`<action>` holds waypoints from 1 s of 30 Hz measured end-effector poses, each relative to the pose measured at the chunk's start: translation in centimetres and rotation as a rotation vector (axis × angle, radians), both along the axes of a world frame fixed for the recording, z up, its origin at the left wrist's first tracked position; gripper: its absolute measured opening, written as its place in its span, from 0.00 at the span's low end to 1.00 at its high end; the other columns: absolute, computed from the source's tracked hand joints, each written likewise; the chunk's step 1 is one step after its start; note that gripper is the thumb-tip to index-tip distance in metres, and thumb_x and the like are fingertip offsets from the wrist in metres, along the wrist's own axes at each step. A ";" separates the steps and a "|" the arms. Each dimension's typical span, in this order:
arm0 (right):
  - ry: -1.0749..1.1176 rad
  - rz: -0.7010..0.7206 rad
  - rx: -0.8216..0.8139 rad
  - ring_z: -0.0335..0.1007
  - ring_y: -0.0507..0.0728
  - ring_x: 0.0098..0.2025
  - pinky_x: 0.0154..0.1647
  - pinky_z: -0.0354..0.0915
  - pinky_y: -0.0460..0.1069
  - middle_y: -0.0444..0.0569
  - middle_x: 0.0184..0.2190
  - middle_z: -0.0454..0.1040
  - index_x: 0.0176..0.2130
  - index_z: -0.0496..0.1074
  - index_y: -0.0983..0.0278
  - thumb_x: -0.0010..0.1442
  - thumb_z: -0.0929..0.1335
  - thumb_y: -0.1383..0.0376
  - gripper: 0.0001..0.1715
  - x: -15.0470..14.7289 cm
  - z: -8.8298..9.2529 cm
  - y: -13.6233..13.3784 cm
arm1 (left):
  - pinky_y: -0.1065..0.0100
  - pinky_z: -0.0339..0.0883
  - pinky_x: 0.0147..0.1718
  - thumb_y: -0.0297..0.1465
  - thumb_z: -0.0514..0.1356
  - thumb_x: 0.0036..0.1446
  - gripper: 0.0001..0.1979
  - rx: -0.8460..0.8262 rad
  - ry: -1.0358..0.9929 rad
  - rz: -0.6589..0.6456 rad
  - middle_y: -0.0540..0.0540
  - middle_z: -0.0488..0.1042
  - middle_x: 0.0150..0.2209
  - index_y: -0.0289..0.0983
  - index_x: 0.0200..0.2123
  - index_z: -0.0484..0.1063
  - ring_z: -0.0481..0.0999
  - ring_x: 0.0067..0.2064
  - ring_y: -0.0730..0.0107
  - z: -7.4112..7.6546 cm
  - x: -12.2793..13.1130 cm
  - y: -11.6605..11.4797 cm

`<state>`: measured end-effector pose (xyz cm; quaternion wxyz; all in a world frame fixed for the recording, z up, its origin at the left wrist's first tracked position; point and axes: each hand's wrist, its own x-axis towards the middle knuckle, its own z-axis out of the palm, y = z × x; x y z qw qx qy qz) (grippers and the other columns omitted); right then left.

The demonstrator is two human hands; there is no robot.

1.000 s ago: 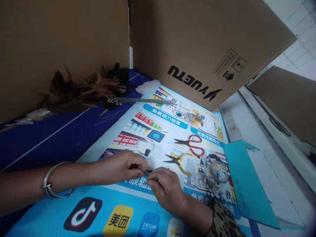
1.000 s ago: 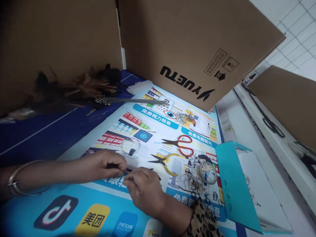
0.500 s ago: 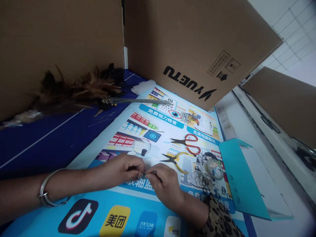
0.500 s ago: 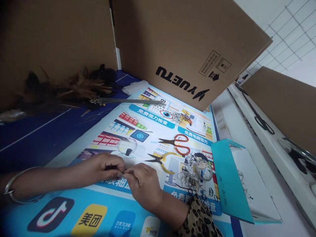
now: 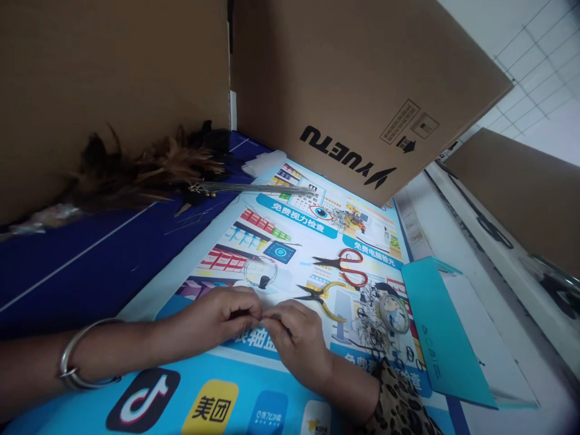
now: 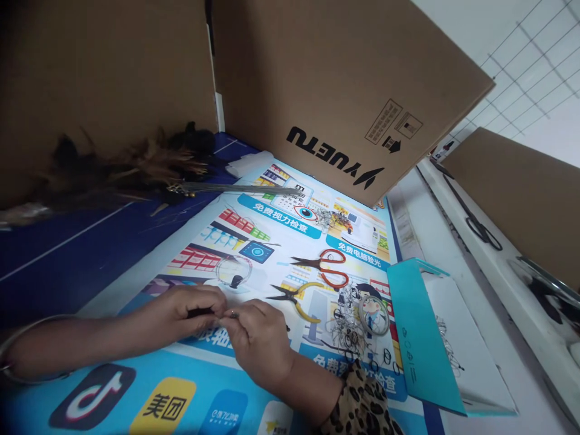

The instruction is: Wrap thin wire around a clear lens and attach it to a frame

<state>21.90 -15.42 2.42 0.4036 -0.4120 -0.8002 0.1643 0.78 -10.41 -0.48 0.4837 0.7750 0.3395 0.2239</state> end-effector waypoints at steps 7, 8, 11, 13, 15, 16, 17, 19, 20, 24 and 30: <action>-0.038 -0.035 -0.044 0.80 0.53 0.33 0.36 0.74 0.45 0.49 0.31 0.83 0.37 0.80 0.62 0.77 0.64 0.57 0.21 -0.6 -0.1 0.6 | 0.70 0.63 0.33 0.37 0.57 0.63 0.13 0.010 0.046 0.072 0.50 0.76 0.28 0.39 0.29 0.74 0.75 0.33 0.68 -0.4 0.2 0.1; -0.036 -0.040 -0.046 0.80 0.53 0.33 0.36 0.73 0.45 0.48 0.31 0.83 0.36 0.79 0.62 0.77 0.65 0.57 0.21 -0.6 -0.1 0.7 | 0.70 0.63 0.33 0.38 0.57 0.63 0.14 0.006 0.051 0.076 0.50 0.76 0.28 0.39 0.28 0.74 0.75 0.33 0.68 -0.4 0.3 0.1; -0.030 -0.048 -0.044 0.80 0.54 0.32 0.35 0.72 0.45 0.49 0.30 0.83 0.35 0.79 0.63 0.76 0.65 0.57 0.21 -0.7 -0.1 0.8 | 0.69 0.62 0.33 0.40 0.57 0.63 0.15 -0.002 0.064 0.071 0.49 0.76 0.28 0.38 0.28 0.73 0.74 0.32 0.67 -0.4 0.4 0.1; -0.024 -0.049 -0.051 0.80 0.54 0.32 0.35 0.72 0.44 0.50 0.30 0.83 0.35 0.79 0.64 0.76 0.65 0.57 0.21 -0.6 0.0 0.8 | 0.69 0.61 0.32 0.41 0.56 0.63 0.16 -0.003 0.070 0.065 0.49 0.75 0.27 0.38 0.27 0.71 0.73 0.32 0.67 -0.3 0.5 0.2; -0.016 -0.047 -0.055 0.80 0.54 0.32 0.35 0.71 0.44 0.49 0.30 0.82 0.34 0.79 0.64 0.76 0.65 0.57 0.22 -0.7 0.0 0.7 | 0.68 0.60 0.32 0.41 0.56 0.63 0.17 -0.003 0.075 0.064 0.49 0.74 0.26 0.38 0.26 0.70 0.72 0.31 0.67 -0.3 0.6 0.3; -0.013 -0.049 -0.051 0.80 0.53 0.32 0.35 0.71 0.44 0.49 0.29 0.82 0.34 0.78 0.64 0.76 0.65 0.57 0.22 -0.7 0.0 0.7 | 0.68 0.60 0.32 0.41 0.56 0.63 0.16 -0.003 0.077 0.063 0.49 0.74 0.27 0.38 0.26 0.69 0.72 0.32 0.67 -0.3 0.6 0.3; -0.010 -0.052 -0.044 0.79 0.53 0.31 0.34 0.71 0.44 0.49 0.29 0.82 0.33 0.78 0.64 0.76 0.65 0.56 0.23 -0.7 0.0 0.6 | 0.68 0.60 0.32 0.40 0.56 0.63 0.16 -0.004 0.081 0.060 0.49 0.74 0.27 0.38 0.26 0.69 0.72 0.32 0.66 -0.3 0.6 0.3; -0.005 -0.075 -0.017 0.79 0.53 0.31 0.33 0.70 0.44 0.48 0.28 0.81 0.32 0.77 0.63 0.77 0.65 0.55 0.24 -0.8 -0.2 0.5 | 0.69 0.60 0.33 0.37 0.56 0.62 0.13 -0.004 0.089 0.047 0.50 0.74 0.27 0.38 0.26 0.68 0.72 0.33 0.67 -0.1 0.7 0.2; 0.006 -0.084 -0.003 0.78 0.53 0.30 0.33 0.70 0.44 0.47 0.28 0.81 0.32 0.76 0.63 0.77 0.64 0.55 0.24 -0.8 -0.3 0.4 | 0.69 0.60 0.34 0.35 0.56 0.62 0.11 -0.009 0.094 0.037 0.50 0.74 0.27 0.39 0.27 0.68 0.72 0.33 0.67 0.0 0.8 0.1; 0.069 -0.087 0.025 0.77 0.53 0.29 0.32 0.70 0.44 0.46 0.27 0.79 0.34 0.77 0.61 0.77 0.64 0.56 0.22 -0.4 -1.8 0.2 | 0.72 0.61 0.33 0.28 0.57 0.57 0.03 -0.013 0.083 0.078 0.52 0.75 0.30 0.39 0.31 0.69 0.72 0.34 0.69 1.1 1.0 0.4; 0.083 -0.046 -0.018 0.77 0.53 0.29 0.33 0.73 0.44 0.47 0.28 0.79 0.35 0.78 0.61 0.74 0.66 0.60 0.17 0.4 -3.8 0.4 | 0.71 0.65 0.39 0.28 0.56 0.64 0.08 0.315 0.363 0.106 0.49 0.82 0.38 0.41 0.37 0.76 0.79 0.40 0.65 5.5 -2.9 5.6</action>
